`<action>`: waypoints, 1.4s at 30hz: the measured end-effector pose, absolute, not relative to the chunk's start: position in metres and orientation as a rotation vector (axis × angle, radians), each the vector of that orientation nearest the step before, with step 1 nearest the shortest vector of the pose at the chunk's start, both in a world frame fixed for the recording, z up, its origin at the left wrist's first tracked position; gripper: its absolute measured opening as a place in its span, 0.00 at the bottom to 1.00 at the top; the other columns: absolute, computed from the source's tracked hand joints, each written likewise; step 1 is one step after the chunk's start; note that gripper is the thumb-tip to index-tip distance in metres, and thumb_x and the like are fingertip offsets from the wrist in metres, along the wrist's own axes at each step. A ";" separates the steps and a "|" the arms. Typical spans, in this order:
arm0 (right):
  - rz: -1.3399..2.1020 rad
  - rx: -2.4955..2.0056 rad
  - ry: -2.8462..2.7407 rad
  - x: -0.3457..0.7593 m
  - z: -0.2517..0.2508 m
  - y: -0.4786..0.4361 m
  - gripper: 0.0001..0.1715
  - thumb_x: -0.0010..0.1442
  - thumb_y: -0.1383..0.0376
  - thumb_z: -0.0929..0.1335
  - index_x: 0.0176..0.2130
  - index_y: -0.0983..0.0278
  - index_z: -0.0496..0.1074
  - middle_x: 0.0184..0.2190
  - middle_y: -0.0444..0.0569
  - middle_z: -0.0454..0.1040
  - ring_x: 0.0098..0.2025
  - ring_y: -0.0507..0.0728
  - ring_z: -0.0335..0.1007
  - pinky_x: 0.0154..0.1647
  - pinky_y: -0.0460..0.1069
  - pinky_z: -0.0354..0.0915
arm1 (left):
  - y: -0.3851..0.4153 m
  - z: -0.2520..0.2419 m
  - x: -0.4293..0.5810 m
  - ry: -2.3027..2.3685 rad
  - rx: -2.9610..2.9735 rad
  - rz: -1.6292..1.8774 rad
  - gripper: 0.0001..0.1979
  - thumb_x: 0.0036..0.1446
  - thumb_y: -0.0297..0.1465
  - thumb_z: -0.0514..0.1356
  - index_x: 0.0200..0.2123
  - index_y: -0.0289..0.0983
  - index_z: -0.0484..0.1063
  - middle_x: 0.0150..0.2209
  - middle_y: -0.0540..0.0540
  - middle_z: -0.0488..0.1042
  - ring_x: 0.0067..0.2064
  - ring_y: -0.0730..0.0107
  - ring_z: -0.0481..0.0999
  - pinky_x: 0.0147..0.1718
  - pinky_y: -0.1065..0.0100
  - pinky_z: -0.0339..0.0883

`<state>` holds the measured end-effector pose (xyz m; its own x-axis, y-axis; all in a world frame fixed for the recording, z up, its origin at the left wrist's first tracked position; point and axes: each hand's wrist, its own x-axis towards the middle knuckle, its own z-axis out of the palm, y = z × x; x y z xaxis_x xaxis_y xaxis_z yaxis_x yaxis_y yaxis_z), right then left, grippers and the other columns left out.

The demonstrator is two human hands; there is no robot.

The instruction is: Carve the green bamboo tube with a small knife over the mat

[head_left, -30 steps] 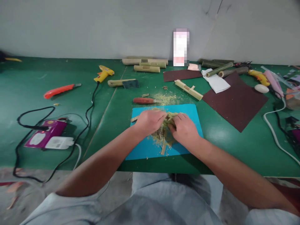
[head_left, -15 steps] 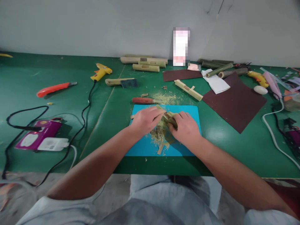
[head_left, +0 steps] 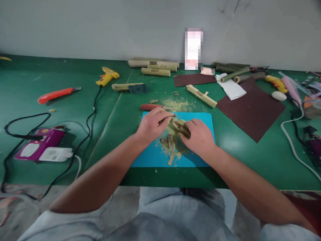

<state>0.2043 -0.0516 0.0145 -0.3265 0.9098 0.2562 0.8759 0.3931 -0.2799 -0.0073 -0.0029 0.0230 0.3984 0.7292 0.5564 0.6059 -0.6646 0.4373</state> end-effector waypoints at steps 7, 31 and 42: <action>0.236 -1.524 -2.215 0.212 0.017 -0.054 0.17 0.62 0.56 0.68 0.45 0.65 0.74 0.39 0.55 0.73 0.43 0.63 0.67 0.42 0.56 0.64 | 0.001 0.023 -0.012 1.241 2.459 1.135 0.10 0.65 0.31 0.58 0.45 0.39 0.79 0.41 0.44 0.78 0.47 0.63 0.78 0.46 0.63 0.73; 0.307 -1.526 -2.273 0.204 0.009 -0.056 0.05 0.63 0.64 0.66 0.35 0.62 0.69 0.38 0.54 0.73 0.43 0.61 0.68 0.43 0.54 0.64 | 0.004 0.008 -0.020 1.277 2.422 0.848 0.15 0.67 0.36 0.55 0.45 0.37 0.81 0.40 0.42 0.82 0.41 0.62 0.81 0.43 0.64 0.74; 0.290 -1.552 -2.268 0.204 0.009 -0.057 0.06 0.63 0.63 0.65 0.34 0.61 0.68 0.38 0.54 0.73 0.43 0.62 0.68 0.41 0.54 0.64 | 0.006 0.004 -0.020 1.220 2.469 0.933 0.15 0.68 0.35 0.54 0.45 0.38 0.80 0.41 0.42 0.81 0.43 0.62 0.81 0.45 0.63 0.74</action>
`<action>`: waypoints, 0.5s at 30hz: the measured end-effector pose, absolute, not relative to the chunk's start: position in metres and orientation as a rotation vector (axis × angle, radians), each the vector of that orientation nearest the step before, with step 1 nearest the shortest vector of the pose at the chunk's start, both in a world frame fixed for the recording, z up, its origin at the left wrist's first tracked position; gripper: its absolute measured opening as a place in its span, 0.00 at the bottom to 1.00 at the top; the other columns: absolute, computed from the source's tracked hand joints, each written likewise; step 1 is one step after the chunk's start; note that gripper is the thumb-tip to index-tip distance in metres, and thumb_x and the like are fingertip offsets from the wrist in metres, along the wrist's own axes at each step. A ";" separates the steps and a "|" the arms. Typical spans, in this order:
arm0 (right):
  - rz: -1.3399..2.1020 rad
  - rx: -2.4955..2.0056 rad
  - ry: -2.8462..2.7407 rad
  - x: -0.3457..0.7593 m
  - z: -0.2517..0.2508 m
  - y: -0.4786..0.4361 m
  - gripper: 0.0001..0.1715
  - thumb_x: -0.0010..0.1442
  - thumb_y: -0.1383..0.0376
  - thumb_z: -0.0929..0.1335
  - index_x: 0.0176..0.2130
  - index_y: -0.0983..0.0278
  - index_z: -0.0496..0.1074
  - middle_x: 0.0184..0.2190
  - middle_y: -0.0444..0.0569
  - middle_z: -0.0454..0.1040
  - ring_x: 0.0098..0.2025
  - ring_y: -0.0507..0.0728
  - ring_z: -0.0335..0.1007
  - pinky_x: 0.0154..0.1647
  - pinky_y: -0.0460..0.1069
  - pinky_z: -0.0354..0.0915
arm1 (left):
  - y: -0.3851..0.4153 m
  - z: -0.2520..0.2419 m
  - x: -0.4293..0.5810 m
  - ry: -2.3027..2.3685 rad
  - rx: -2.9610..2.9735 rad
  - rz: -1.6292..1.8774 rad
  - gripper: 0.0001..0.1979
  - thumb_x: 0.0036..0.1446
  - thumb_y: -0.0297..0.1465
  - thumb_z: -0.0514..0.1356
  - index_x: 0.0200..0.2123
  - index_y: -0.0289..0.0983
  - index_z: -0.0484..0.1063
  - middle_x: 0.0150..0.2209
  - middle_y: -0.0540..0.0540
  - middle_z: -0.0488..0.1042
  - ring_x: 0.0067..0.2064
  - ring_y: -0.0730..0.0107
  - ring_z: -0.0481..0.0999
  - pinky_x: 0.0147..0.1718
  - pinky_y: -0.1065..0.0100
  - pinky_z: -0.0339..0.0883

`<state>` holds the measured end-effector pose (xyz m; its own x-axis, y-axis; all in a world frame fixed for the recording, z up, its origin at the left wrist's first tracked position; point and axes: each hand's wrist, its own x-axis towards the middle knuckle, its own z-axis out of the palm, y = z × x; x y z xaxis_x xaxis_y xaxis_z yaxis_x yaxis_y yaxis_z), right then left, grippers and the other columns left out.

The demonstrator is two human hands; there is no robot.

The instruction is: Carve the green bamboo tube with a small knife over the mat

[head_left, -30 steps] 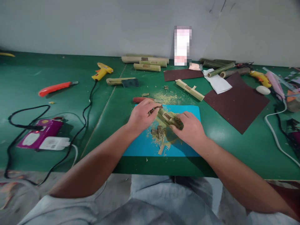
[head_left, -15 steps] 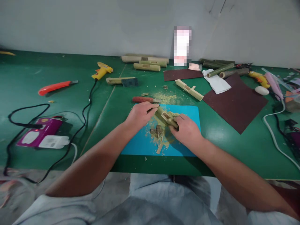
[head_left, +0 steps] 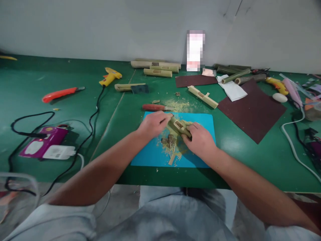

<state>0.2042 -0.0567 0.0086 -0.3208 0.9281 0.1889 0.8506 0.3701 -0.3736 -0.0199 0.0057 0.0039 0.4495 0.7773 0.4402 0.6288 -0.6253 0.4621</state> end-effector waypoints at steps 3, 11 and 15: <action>0.289 -1.569 -2.277 0.204 0.010 -0.057 0.06 0.63 0.63 0.65 0.34 0.62 0.69 0.38 0.54 0.73 0.43 0.62 0.68 0.41 0.54 0.63 | 0.005 0.002 -0.019 1.241 2.518 0.938 0.16 0.68 0.35 0.54 0.46 0.37 0.80 0.39 0.41 0.81 0.42 0.62 0.80 0.45 0.63 0.75; 0.308 -1.574 -2.263 0.203 0.012 -0.055 0.06 0.63 0.63 0.66 0.34 0.61 0.68 0.37 0.53 0.72 0.43 0.61 0.68 0.39 0.53 0.62 | 0.001 0.007 -0.013 1.128 2.500 0.965 0.15 0.68 0.33 0.54 0.44 0.36 0.80 0.40 0.41 0.81 0.42 0.62 0.80 0.42 0.64 0.73; 0.318 -1.568 -2.272 0.204 0.012 -0.054 0.06 0.63 0.63 0.65 0.33 0.61 0.68 0.36 0.53 0.72 0.41 0.60 0.67 0.36 0.53 0.60 | 0.004 0.018 -0.013 1.305 2.288 1.104 0.11 0.66 0.33 0.57 0.40 0.38 0.80 0.38 0.45 0.81 0.41 0.66 0.80 0.41 0.66 0.73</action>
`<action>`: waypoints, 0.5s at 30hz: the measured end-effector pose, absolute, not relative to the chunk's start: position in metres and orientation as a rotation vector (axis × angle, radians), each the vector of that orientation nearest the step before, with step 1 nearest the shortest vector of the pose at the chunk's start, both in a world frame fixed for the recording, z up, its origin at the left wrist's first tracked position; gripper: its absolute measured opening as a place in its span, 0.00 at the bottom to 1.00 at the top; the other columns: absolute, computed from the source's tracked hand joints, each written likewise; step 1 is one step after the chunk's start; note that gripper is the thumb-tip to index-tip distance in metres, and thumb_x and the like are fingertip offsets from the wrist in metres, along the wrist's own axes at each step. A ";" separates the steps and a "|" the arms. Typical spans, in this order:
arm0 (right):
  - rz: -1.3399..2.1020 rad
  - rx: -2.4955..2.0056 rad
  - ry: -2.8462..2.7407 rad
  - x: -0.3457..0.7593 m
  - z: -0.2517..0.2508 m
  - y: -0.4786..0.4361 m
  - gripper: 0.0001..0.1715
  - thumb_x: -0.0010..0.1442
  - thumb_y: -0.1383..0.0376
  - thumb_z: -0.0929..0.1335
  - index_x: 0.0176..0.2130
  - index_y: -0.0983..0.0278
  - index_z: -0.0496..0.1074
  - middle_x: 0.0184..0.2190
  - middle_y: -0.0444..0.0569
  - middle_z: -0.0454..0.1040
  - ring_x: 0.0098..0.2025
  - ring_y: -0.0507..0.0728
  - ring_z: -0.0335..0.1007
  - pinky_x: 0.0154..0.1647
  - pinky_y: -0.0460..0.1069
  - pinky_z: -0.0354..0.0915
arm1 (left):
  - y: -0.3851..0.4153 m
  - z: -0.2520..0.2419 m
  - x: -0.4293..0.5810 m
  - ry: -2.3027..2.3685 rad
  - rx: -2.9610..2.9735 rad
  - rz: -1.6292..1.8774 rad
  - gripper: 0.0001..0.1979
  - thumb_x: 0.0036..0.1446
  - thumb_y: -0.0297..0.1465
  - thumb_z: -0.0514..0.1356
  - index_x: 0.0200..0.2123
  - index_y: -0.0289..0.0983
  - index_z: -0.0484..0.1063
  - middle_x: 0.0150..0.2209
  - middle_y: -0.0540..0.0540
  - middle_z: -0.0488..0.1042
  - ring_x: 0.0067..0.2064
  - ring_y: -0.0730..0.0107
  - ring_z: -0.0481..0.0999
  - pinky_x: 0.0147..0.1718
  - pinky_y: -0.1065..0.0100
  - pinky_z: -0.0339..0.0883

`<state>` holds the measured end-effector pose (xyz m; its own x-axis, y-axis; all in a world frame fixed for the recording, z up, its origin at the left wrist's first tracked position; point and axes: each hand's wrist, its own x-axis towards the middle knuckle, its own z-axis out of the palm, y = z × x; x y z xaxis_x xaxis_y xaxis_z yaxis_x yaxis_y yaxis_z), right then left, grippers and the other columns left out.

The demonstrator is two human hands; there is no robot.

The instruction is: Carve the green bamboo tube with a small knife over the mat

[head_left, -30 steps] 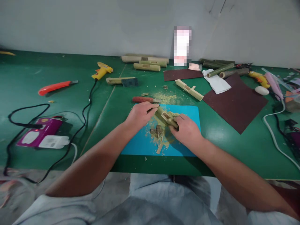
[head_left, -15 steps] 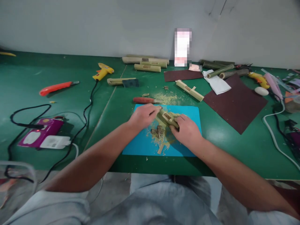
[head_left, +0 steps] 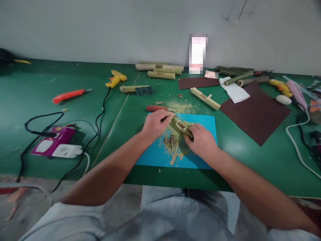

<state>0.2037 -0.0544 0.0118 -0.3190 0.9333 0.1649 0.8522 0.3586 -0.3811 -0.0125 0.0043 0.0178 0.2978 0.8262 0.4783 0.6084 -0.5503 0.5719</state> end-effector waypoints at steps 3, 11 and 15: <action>0.312 -1.546 -2.258 0.204 0.011 -0.054 0.06 0.63 0.63 0.65 0.33 0.61 0.68 0.36 0.52 0.71 0.40 0.59 0.67 0.35 0.53 0.59 | 0.008 0.023 -0.013 1.384 2.159 1.197 0.09 0.65 0.33 0.58 0.37 0.38 0.78 0.39 0.46 0.81 0.43 0.66 0.78 0.44 0.65 0.74; 0.345 -1.533 -2.235 0.208 0.011 -0.054 0.06 0.63 0.63 0.66 0.33 0.61 0.69 0.34 0.51 0.71 0.38 0.58 0.66 0.35 0.52 0.59 | 0.007 0.018 -0.011 1.431 1.772 1.098 0.11 0.63 0.36 0.60 0.39 0.35 0.79 0.26 0.48 0.77 0.23 0.75 0.72 0.22 0.72 0.67; 0.398 -1.542 -2.232 0.210 0.013 -0.055 0.06 0.62 0.62 0.67 0.36 0.62 0.71 0.35 0.51 0.72 0.39 0.59 0.67 0.35 0.52 0.60 | 0.008 0.018 -0.012 1.437 1.725 1.102 0.11 0.62 0.36 0.60 0.37 0.35 0.79 0.27 0.47 0.77 0.22 0.76 0.71 0.21 0.73 0.66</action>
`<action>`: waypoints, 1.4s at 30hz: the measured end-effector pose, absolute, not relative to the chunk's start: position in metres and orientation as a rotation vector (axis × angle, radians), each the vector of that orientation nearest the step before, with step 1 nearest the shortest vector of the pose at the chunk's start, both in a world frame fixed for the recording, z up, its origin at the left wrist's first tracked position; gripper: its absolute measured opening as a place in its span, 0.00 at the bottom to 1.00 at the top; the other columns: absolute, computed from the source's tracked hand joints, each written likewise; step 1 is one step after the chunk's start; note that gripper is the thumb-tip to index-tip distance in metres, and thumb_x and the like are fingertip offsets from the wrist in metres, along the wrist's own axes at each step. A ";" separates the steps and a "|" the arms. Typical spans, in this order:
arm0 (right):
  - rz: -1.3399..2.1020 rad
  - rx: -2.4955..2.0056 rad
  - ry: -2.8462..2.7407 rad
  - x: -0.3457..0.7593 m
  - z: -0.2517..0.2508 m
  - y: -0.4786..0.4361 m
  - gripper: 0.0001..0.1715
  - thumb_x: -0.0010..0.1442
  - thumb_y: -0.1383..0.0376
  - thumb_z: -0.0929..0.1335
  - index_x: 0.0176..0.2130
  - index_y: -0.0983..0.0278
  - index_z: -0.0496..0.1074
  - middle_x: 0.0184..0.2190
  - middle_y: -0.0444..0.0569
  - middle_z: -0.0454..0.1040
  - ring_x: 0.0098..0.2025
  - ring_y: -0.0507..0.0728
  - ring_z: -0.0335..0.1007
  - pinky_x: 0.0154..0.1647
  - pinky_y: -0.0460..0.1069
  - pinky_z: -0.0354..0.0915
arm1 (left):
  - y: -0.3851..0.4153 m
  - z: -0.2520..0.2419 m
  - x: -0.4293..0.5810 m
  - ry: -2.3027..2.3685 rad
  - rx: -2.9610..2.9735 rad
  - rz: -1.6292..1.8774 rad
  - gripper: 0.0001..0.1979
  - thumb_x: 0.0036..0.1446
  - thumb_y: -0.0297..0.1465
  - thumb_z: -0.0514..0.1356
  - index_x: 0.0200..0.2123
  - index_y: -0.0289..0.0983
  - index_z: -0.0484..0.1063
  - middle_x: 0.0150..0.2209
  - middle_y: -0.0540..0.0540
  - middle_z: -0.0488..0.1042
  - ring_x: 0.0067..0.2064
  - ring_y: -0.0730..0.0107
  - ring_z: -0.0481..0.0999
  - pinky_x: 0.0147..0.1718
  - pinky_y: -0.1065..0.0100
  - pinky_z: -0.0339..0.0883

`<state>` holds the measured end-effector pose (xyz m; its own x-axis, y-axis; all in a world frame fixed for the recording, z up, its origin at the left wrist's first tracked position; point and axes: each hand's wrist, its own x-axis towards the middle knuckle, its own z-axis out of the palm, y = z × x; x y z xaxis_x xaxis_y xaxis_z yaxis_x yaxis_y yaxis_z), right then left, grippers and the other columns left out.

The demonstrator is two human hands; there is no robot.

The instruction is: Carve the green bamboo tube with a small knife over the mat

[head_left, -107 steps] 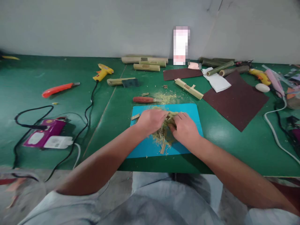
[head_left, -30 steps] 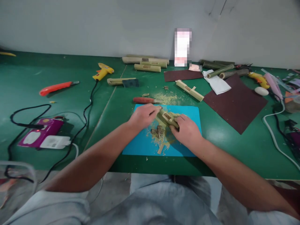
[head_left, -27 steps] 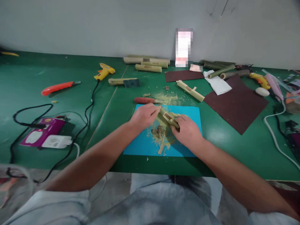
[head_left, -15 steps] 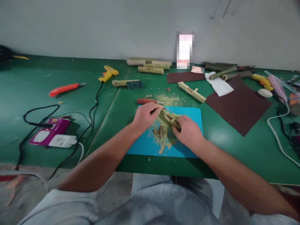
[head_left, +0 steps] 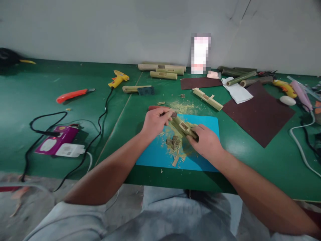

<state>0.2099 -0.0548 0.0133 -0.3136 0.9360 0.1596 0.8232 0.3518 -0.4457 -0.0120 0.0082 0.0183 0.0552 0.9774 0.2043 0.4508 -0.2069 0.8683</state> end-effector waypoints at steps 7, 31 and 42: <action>0.391 -1.563 -2.210 0.216 0.015 -0.057 0.09 0.62 0.60 0.68 0.41 0.62 0.73 0.39 0.52 0.75 0.42 0.61 0.69 0.39 0.53 0.62 | 0.009 0.021 -0.011 1.452 1.742 1.034 0.12 0.64 0.36 0.58 0.38 0.35 0.79 0.20 0.51 0.72 0.18 0.77 0.66 0.18 0.73 0.61; 0.417 -1.577 -2.209 0.218 0.017 -0.056 0.08 0.62 0.60 0.67 0.39 0.62 0.74 0.39 0.52 0.76 0.43 0.62 0.69 0.40 0.54 0.62 | 0.011 0.018 -0.021 1.197 2.400 1.101 0.05 0.62 0.31 0.62 0.38 0.36 0.76 0.40 0.44 0.78 0.38 0.68 0.77 0.38 0.68 0.72; 0.406 -1.587 -2.230 0.218 0.018 -0.056 0.08 0.62 0.60 0.67 0.38 0.62 0.73 0.38 0.53 0.76 0.42 0.62 0.69 0.40 0.54 0.62 | 0.005 0.018 -0.015 1.353 2.130 1.257 0.09 0.60 0.29 0.62 0.44 0.37 0.76 0.36 0.48 0.78 0.32 0.73 0.76 0.34 0.71 0.72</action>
